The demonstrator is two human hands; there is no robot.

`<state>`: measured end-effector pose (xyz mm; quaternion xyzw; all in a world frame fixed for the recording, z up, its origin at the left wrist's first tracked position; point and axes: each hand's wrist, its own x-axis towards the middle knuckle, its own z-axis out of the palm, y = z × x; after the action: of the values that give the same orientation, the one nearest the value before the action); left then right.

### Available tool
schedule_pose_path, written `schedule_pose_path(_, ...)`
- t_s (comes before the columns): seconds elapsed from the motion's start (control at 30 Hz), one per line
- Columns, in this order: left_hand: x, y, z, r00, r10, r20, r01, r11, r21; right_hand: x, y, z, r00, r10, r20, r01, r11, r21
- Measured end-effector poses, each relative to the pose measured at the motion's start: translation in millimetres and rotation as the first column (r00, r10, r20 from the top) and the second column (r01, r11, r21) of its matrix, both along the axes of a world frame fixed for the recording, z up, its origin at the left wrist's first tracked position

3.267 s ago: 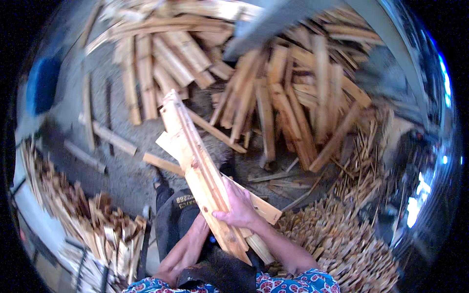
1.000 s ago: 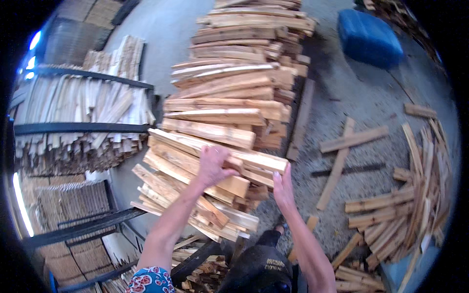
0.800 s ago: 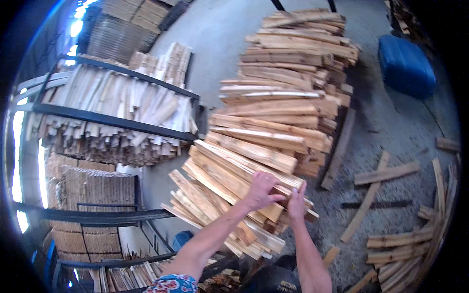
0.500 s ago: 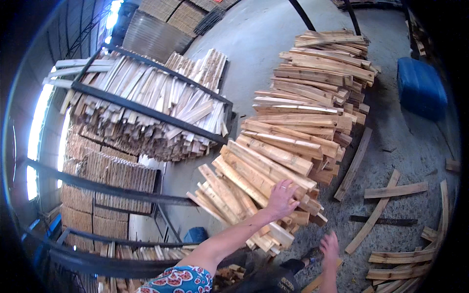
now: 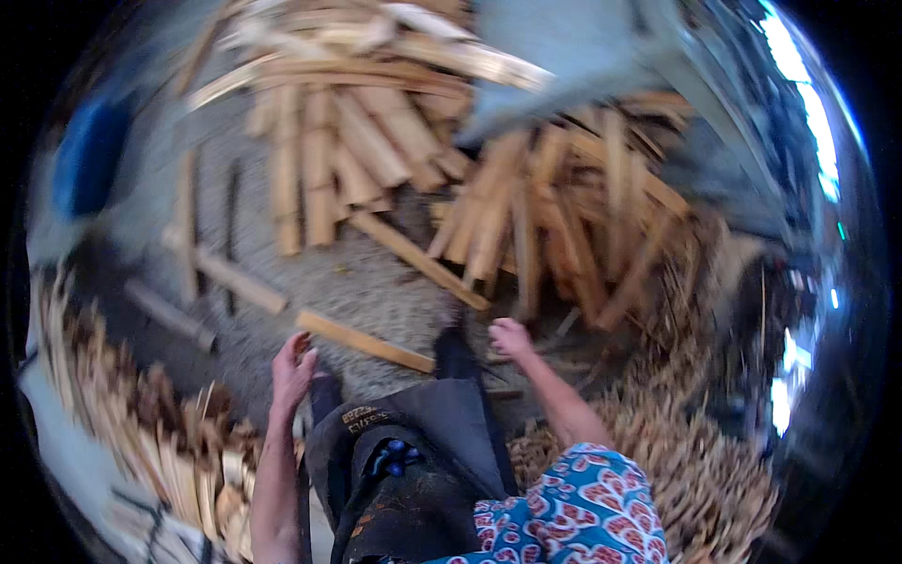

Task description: The person picks up wooden planks from a large pile on the floor and arranges them into neat stacks on a metal rack. The person handles the wood by hand, repeatedly lifting bundles of planks and placing them onto the rack to organize the material.

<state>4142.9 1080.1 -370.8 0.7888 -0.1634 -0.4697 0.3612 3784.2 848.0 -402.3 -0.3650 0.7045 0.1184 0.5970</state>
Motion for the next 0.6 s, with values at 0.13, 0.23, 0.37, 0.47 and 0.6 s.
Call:
schedule_pose_path(0.13,-86,-88,-11,0.973,-0.192,-0.126,0.205,0.974,0.094,-84,16,-16,0.961,0.238,-0.142,-0.243,0.970,-0.020)
schedule_pose_path(0.23,-114,-114,-46,0.942,-0.232,-0.244,0.261,0.961,0.094,-82,28,-25,0.977,0.172,-0.123,-0.184,0.978,-0.095)
schedule_pose_path(0.37,-152,-162,-79,0.923,-0.259,-0.286,0.291,0.954,0.074,-100,-12,-52,0.986,0.093,-0.136,-0.132,0.939,-0.318)
schedule_pose_path(0.47,-158,-213,-109,0.907,-0.361,-0.219,0.374,0.927,0.019,-103,-52,-89,0.911,0.196,-0.363,-0.351,0.831,-0.432)
schedule_pose_path(0.6,-160,-277,-155,0.929,-0.338,-0.148,0.337,0.941,-0.032,-97,-96,-126,0.817,0.306,-0.490,-0.490,0.816,-0.308)
